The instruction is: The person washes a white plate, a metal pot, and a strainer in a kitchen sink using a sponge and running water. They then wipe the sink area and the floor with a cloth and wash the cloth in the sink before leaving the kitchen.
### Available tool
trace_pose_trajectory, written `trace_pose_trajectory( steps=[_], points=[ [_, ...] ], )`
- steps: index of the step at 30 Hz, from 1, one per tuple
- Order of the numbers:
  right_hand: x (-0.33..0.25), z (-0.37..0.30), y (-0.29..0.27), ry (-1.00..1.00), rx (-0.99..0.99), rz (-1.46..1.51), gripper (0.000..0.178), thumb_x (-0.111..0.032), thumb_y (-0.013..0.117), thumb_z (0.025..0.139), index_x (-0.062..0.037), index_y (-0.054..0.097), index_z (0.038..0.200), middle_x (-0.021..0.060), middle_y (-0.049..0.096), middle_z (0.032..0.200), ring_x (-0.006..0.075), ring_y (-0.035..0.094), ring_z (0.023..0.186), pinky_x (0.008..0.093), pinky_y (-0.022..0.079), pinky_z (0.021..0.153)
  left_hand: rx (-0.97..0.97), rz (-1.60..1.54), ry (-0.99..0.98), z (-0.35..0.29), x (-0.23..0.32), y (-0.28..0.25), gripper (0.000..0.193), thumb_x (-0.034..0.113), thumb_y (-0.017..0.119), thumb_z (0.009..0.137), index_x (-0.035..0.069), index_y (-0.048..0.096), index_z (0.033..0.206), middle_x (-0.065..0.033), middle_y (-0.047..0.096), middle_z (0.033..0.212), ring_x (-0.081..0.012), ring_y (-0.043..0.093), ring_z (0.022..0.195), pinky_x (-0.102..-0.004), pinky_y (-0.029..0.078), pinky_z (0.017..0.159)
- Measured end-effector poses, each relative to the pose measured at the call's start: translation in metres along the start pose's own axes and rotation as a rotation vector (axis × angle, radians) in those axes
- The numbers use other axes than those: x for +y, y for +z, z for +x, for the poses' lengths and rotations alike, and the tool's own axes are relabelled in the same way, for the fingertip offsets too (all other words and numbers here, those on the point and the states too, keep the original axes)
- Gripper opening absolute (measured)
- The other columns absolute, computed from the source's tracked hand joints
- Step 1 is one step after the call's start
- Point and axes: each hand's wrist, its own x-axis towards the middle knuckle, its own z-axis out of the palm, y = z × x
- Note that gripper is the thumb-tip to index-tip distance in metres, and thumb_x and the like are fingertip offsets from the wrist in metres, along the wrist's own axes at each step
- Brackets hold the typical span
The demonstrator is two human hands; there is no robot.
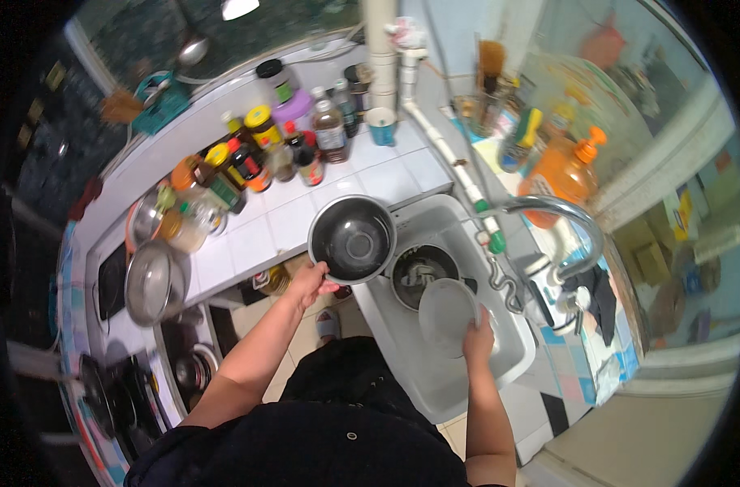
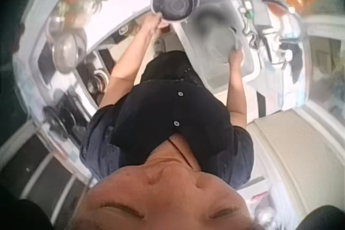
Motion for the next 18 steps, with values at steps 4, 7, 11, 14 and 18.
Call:
trace_pose_trajectory(
  steps=[4,7,11,14,18],
  points=[
    [0.041,-0.004,0.026,0.615,-0.227,0.989,0.044,-0.006,0.048,0.084,-0.0051,0.039,0.127,0.0146,0.053,0.114,0.0315,0.053,0.102,0.0414,0.045,0.085,0.084,-0.217,-0.129,-0.039,-0.053,-0.048,0.033,0.005,0.041,0.081,-0.010,0.040,0.110,-0.0231,0.061,0.088,-0.0266,0.065,0.065,-0.0260,0.056,0.050],
    [0.028,-0.015,0.027,0.723,-0.325,1.257,0.047,-0.008,0.051,0.084,-0.0032,0.037,0.128,0.0113,0.050,0.116,0.0265,0.050,0.106,0.0406,0.044,0.090,0.125,-0.161,-0.085,-0.071,-0.069,-0.067,0.036,0.007,0.041,0.083,-0.005,0.033,0.116,-0.0206,0.057,0.098,-0.0278,0.065,0.070,-0.0272,0.056,0.052],
    [-0.001,-0.021,0.027,0.673,-0.461,1.280,0.048,-0.009,0.055,0.083,-0.0022,0.037,0.127,0.0120,0.049,0.119,0.0268,0.048,0.109,0.0423,0.042,0.093,0.154,-0.219,-0.061,-0.108,-0.091,-0.088,0.029,0.012,0.044,0.082,-0.004,0.048,0.107,-0.0155,0.062,0.086,-0.0238,0.065,0.069,-0.0316,0.056,0.059],
    [-0.031,-0.029,0.042,0.648,-0.553,1.291,0.047,-0.012,0.056,0.083,-0.0026,0.039,0.126,0.0121,0.049,0.121,0.0268,0.050,0.109,0.0420,0.043,0.093,0.210,-0.309,-0.072,-0.141,-0.107,-0.112,0.038,0.010,0.042,0.085,0.000,0.034,0.120,-0.0139,0.059,0.095,-0.0223,0.065,0.074,-0.0299,0.056,0.061],
    [-0.104,-0.065,0.056,0.577,-0.643,1.188,0.045,-0.014,0.057,0.084,-0.0027,0.041,0.125,0.0115,0.052,0.119,0.0263,0.052,0.107,0.0401,0.044,0.093,0.398,-0.408,-0.072,-0.186,-0.145,-0.172,0.038,0.011,0.042,0.085,0.001,0.033,0.121,-0.0135,0.055,0.104,-0.0220,0.063,0.078,-0.0304,0.055,0.065]
  ],
)
